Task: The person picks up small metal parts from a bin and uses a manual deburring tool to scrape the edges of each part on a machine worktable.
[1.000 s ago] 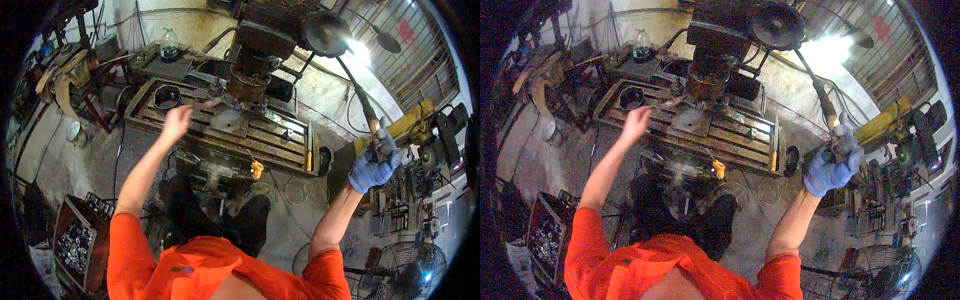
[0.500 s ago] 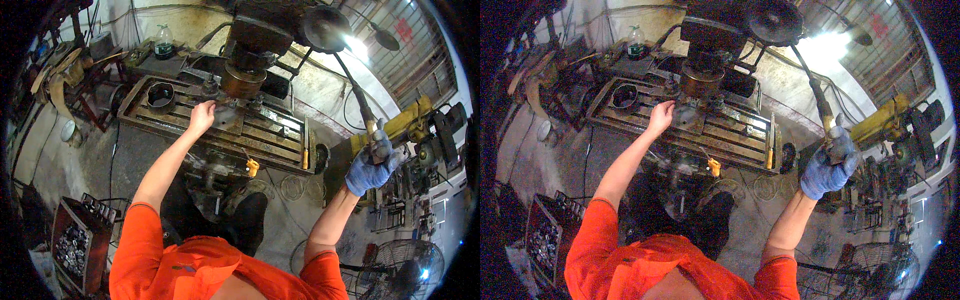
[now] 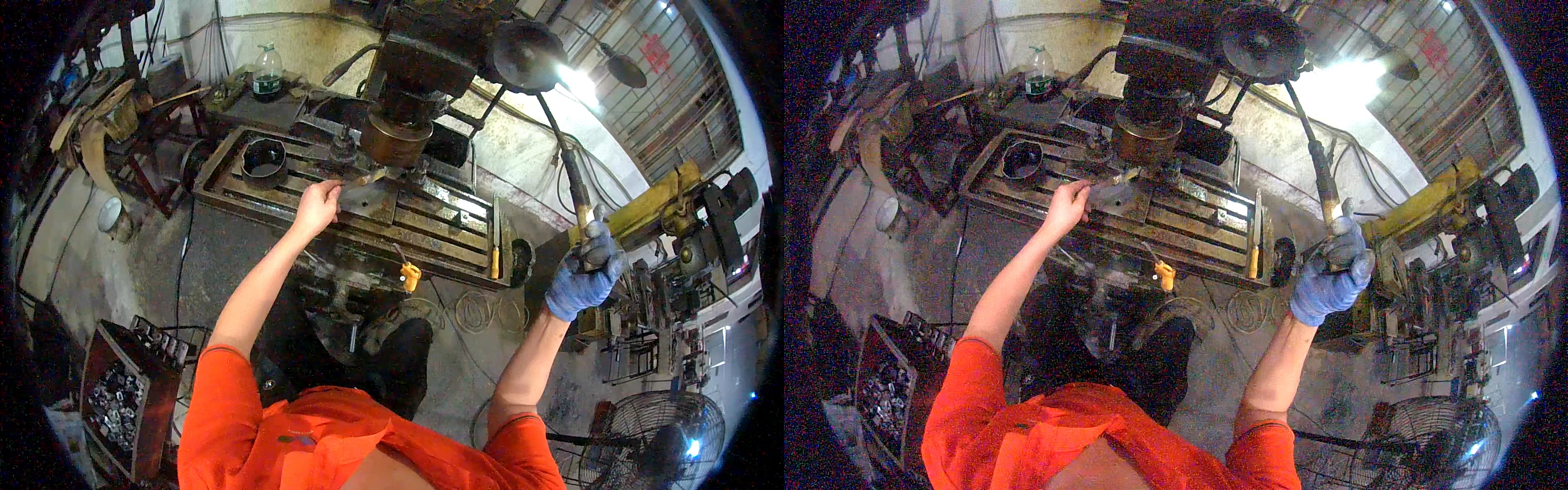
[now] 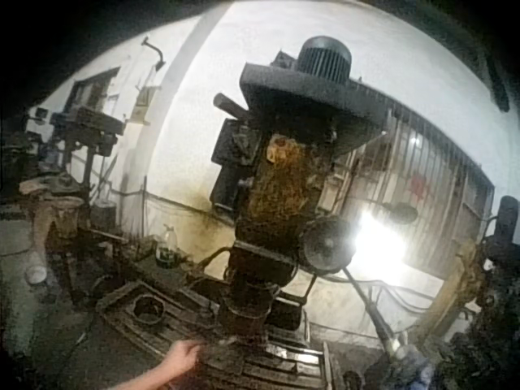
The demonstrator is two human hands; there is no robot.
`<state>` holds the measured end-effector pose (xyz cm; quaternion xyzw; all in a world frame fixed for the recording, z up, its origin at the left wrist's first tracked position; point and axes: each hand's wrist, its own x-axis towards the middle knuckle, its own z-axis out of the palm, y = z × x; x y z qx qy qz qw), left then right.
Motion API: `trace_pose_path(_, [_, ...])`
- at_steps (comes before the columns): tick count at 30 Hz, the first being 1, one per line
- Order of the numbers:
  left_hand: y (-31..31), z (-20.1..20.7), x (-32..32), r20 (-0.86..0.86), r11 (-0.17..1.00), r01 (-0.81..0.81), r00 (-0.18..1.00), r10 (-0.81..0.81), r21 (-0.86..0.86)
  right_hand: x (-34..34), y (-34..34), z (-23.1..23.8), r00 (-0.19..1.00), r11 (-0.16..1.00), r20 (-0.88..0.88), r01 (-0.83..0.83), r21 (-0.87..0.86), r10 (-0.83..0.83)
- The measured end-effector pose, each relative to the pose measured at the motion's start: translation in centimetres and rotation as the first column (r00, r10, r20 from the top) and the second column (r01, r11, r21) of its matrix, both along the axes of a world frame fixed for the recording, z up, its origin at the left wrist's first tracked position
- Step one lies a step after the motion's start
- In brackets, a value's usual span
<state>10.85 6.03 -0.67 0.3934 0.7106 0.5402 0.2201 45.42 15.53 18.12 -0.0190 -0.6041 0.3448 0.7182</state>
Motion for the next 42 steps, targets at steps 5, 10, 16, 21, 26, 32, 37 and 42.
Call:
trace_pose_path(5, [-0.1,-1.4,-0.6,-0.028,0.991,0.009,1.0,-0.006,0.132,1.2,1.0,-1.6,0.99,0.99,-0.007,-0.138,-0.011,0.138])
trace_pose_path(10, [-0.4,-1.0,0.0,0.017,0.989,0.041,0.999,-0.044,0.144,-0.5,-0.1,-1.4,0.997,0.998,-0.06,0.054,-0.017,-0.055])
trace_pose_path(16, [-0.2,-0.9,0.7,0.004,0.989,0.04,0.999,-0.041,0.145,0.4,0.8,-2.7,0.998,0.998,-0.054,0.04,-0.043,-0.042])
trace_pose_path(21, [0.6,-0.8,1.2,0.041,0.991,0.037,0.998,-0.043,0.131,1.0,1.3,-3.0,0.992,0.989,-0.1,0.057,-0.138,-0.071])
trace_pose_path(26, [1.3,-1.0,0.9,0.062,0.984,0.059,0.996,-0.071,0.171,1.6,1.6,-2.5,0.986,0.986,-0.054,0.155,-0.068,-0.158])
trace_pose_path(32, [1.9,-0.2,1.2,0.071,0.987,0.057,0.995,-0.069,0.153,1.0,0.2,-0.1,0.991,0.988,-0.006,0.133,-0.072,-0.134])
trace_pose_path(37, [2.7,-1.0,1.0,0.063,0.98,0.069,0.995,-0.082,0.187,1.1,0.6,2.1,0.993,0.979,0.028,0.11,0.17,-0.116])
trace_pose_path(42, [3.0,-1.5,0.8,0.066,0.977,0.059,0.995,-0.074,0.206,1.3,1.1,3.5,0.994,0.963,0.042,0.088,0.255,-0.102])
